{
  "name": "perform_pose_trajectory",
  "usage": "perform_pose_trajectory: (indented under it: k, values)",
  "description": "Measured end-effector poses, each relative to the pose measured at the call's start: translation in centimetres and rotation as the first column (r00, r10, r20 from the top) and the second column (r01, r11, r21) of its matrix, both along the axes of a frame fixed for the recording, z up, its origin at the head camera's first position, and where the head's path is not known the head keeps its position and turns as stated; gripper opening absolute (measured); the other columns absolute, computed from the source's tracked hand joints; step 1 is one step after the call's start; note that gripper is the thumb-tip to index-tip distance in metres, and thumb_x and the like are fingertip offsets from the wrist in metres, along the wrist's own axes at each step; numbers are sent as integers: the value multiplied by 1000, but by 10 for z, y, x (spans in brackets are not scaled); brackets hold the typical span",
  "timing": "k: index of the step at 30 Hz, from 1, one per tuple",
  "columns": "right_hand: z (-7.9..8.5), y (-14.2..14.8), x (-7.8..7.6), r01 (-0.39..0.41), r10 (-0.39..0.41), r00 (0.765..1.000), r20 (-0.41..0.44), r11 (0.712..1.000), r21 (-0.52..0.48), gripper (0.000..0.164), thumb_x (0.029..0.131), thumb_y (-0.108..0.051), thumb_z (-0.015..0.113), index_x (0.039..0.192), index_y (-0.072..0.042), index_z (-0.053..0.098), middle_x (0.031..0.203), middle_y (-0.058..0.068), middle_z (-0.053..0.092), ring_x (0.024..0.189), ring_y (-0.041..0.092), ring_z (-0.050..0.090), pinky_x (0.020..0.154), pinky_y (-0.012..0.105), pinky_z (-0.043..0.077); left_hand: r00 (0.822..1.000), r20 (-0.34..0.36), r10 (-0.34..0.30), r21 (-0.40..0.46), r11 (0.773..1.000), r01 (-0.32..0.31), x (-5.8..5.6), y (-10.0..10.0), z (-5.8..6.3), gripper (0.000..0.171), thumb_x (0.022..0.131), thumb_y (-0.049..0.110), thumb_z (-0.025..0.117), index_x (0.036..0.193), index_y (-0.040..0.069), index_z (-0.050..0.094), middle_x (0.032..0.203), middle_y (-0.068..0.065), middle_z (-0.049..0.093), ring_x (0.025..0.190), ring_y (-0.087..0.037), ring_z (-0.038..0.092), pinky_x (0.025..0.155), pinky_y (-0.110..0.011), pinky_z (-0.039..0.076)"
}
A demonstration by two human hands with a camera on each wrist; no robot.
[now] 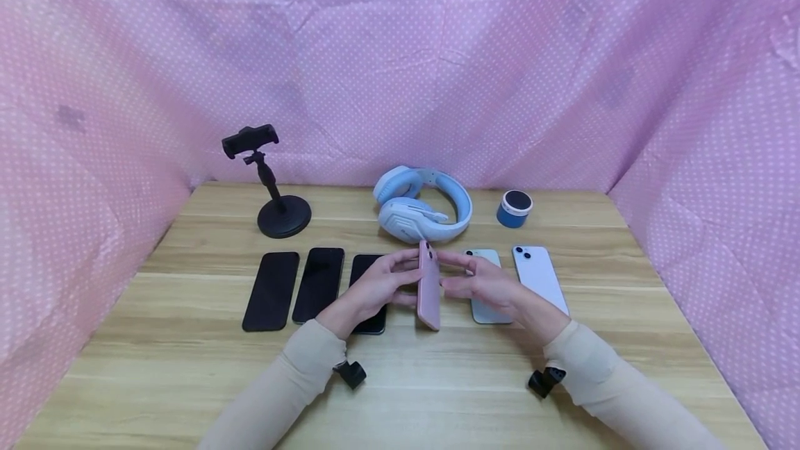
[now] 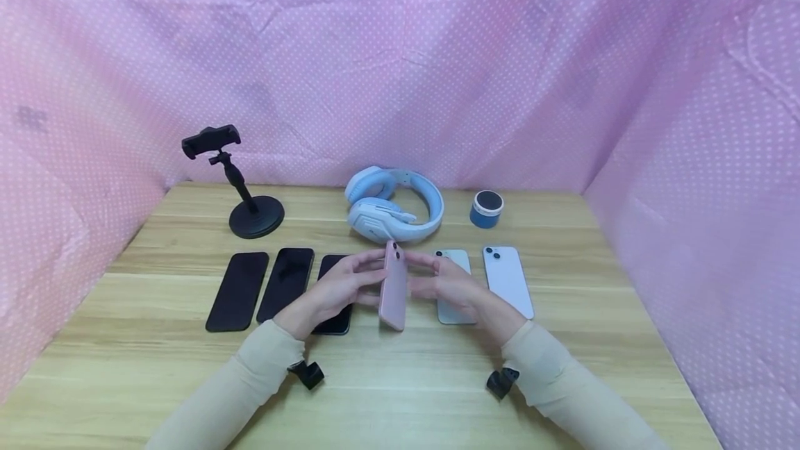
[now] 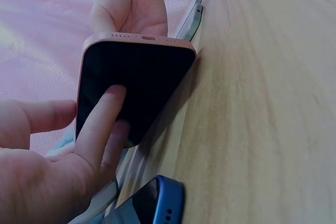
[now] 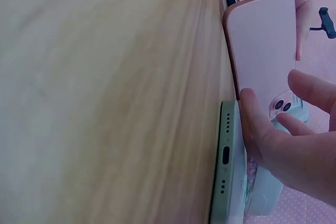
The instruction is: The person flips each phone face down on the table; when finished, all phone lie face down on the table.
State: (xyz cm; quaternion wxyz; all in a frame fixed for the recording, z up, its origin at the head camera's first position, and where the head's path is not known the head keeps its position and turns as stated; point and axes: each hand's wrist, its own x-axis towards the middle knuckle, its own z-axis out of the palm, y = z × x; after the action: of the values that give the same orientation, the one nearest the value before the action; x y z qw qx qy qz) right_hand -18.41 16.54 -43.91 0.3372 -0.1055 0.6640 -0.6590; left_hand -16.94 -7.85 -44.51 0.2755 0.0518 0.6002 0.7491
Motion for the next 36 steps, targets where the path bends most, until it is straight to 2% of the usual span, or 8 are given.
perform_pose_trajectory:
  k: [8,12,15,18,24,28,31,36]
  values:
    - [0,0,-2,-32,49,991,-124,991,132,68,97,-9,66,158,-9,36,160,14,35,140,33,42,110,43,44,1000,3,22,-58,998,-22,0,-5,-1,51,103,4,59,151,7,44,142,-17,54,121,-31,60,82,-47,60]
    - [3,-1,-3,-30,85,969,-233,972,234,69,98,-12,68,158,-6,35,161,16,33,139,37,44,112,47,41,1000,3,28,-109,994,-27,1,-7,-3,50,102,1,59,150,7,45,136,-17,57,114,-29,64,78,-46,61]
    - [5,-2,-4,-36,109,952,-286,968,249,69,97,-7,67,157,-2,34,161,21,32,137,40,46,111,48,42,999,12,32,-124,992,-30,2,-8,-4,51,102,0,58,151,7,45,135,-18,57,112,-28,64,77,-45,62]
    - [7,-2,-4,-56,138,938,-319,966,253,70,97,-4,68,156,1,32,160,24,31,138,43,44,110,49,41,999,16,37,-119,992,-35,3,-8,-7,53,102,-2,57,152,6,43,136,-19,55,114,-28,63,78,-45,62]
    - [7,-2,-4,-62,173,922,-347,949,308,75,94,-7,73,158,-3,33,161,19,33,140,39,43,113,49,38,999,20,50,-95,994,-48,3,-8,-9,56,101,-6,56,153,4,40,140,-22,50,116,-31,63,80,-45,61]
    - [5,-3,-5,-75,223,883,-414,936,344,74,93,-6,74,155,1,35,159,21,34,141,38,42,113,49,37,999,11,51,-110,993,-50,4,-8,-7,56,101,-5,57,153,4,40,142,-22,49,115,-32,63,82,-44,61]
    - [2,-3,-4,-71,271,834,-480,917,394,70,93,-7,74,152,6,39,157,24,36,142,40,39,113,52,37,999,2,45,-138,989,-44,4,-9,-6,56,100,-3,58,153,4,40,143,-21,50,114,-31,64,82,-43,61]
    - [1,-6,-2,-37,324,781,-534,877,478,66,92,-11,77,147,5,47,155,27,38,141,41,38,107,50,46,999,-36,20,-185,982,-26,7,-10,-5,59,100,2,61,155,4,38,146,-19,50,118,-29,63,85,-43,60]
